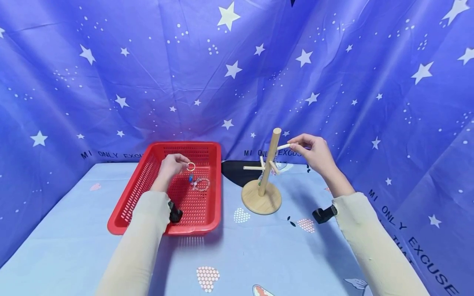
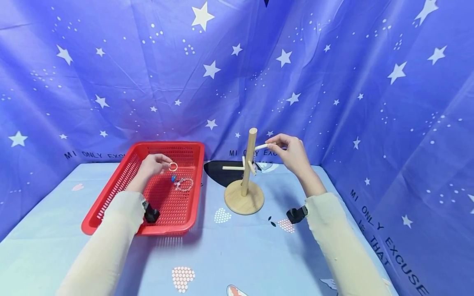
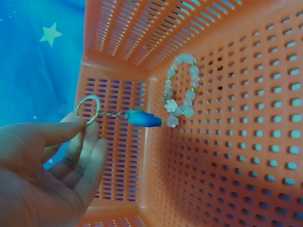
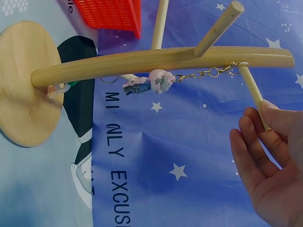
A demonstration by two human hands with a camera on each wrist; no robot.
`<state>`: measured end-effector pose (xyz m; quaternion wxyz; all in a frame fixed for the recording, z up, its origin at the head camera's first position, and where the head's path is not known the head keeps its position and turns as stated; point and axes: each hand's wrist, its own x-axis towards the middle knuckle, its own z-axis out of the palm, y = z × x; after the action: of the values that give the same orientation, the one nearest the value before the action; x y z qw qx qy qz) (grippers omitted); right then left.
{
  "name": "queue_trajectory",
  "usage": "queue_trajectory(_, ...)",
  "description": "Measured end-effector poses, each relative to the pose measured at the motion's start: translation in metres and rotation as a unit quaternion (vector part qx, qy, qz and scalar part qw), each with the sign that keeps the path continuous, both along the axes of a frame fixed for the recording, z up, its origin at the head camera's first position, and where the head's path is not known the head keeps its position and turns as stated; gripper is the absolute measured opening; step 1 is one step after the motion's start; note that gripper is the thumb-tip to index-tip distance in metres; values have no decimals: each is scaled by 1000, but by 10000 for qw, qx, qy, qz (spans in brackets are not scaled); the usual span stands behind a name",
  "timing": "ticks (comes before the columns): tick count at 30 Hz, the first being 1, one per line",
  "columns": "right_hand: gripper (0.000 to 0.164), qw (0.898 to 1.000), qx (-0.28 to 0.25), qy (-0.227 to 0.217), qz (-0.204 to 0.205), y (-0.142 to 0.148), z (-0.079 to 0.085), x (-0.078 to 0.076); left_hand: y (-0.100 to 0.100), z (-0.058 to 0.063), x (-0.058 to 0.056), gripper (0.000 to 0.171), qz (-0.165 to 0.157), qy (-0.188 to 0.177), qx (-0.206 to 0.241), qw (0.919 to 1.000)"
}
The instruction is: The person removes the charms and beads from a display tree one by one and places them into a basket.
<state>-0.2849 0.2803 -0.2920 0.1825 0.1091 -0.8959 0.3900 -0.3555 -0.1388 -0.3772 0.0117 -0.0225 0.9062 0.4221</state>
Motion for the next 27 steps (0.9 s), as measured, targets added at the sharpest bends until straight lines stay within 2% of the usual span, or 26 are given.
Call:
queue_trajectory(3, 23, 10000, 3, -3, 18, 0, 0, 0, -2, -4, -1, 23, -28, -317, 17, 9995)
queue_trajectory(6, 24, 10000, -2, -16, 19, -1, -1, -1, -3, -9, -2, 22, -11, -485, 13, 9988)
queue_trajectory(9, 24, 10000, -10, -24, 8, 0, -1, -1, -4, -12, -2, 22, 15, -540, 14, 9985)
queue_trajectory(21, 22, 10000, -41, 33, -45, -1, -1, 1, -11, -20, -1, 23, 162, -778, -519, 9955)
queue_trajectory(27, 21, 9999, -92, 103, 36, -1, 0, 0, -15, -22, 1, 22, 233, -903, -588, 9939)
